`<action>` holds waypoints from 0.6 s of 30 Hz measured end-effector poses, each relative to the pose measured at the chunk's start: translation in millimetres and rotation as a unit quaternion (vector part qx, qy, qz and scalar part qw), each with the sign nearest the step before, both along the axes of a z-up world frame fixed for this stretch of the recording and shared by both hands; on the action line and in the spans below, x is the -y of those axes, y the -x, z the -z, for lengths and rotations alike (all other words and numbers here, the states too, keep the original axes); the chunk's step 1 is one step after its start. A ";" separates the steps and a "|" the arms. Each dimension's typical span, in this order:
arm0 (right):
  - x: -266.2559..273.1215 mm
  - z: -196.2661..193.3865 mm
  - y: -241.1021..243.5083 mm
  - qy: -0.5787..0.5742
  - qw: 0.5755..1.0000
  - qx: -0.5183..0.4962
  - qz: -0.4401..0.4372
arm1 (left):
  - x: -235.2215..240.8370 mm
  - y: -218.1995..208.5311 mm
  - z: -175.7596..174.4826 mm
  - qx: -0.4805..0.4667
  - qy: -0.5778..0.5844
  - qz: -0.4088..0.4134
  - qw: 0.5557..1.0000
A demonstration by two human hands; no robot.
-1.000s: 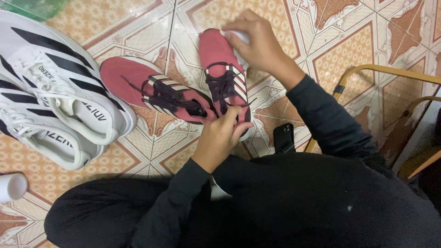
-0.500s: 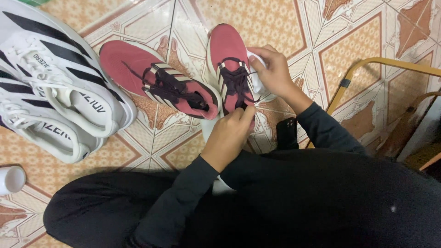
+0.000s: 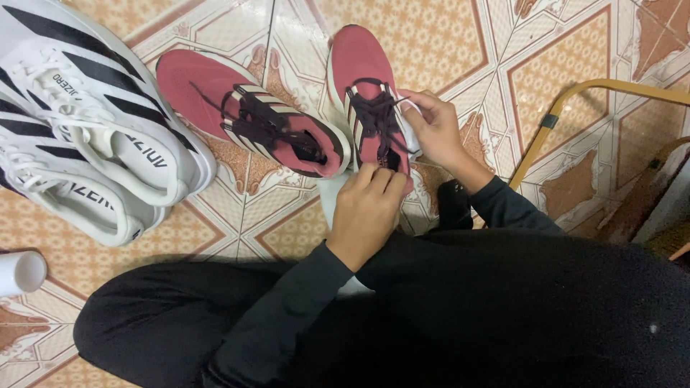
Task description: The person sits on the floor and wipes a white sneaker with a cloth, then places it beside its pair. They then pick up a red sneaker and wipe the sole and upper with the cloth, rotating the shoe to clean multiple sides before setting it down.
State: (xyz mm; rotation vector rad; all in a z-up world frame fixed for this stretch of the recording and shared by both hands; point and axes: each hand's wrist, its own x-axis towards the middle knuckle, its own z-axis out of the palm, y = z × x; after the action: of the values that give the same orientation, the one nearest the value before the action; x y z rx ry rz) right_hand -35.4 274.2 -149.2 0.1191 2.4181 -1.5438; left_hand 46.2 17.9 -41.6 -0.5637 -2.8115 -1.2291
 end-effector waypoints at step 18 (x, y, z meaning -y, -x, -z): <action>60.6 -118.0 29.3 -0.056 0.975 -0.140 -0.163 | 77.6 72.2 -27.9 0.040 -0.500 -0.250 0.828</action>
State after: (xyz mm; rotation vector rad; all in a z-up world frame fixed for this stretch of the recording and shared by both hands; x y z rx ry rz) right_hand -64.7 213.6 -31.2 -0.4830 2.5709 -1.3497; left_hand -26.0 -59.7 -13.7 0.2764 -1.6987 -2.2296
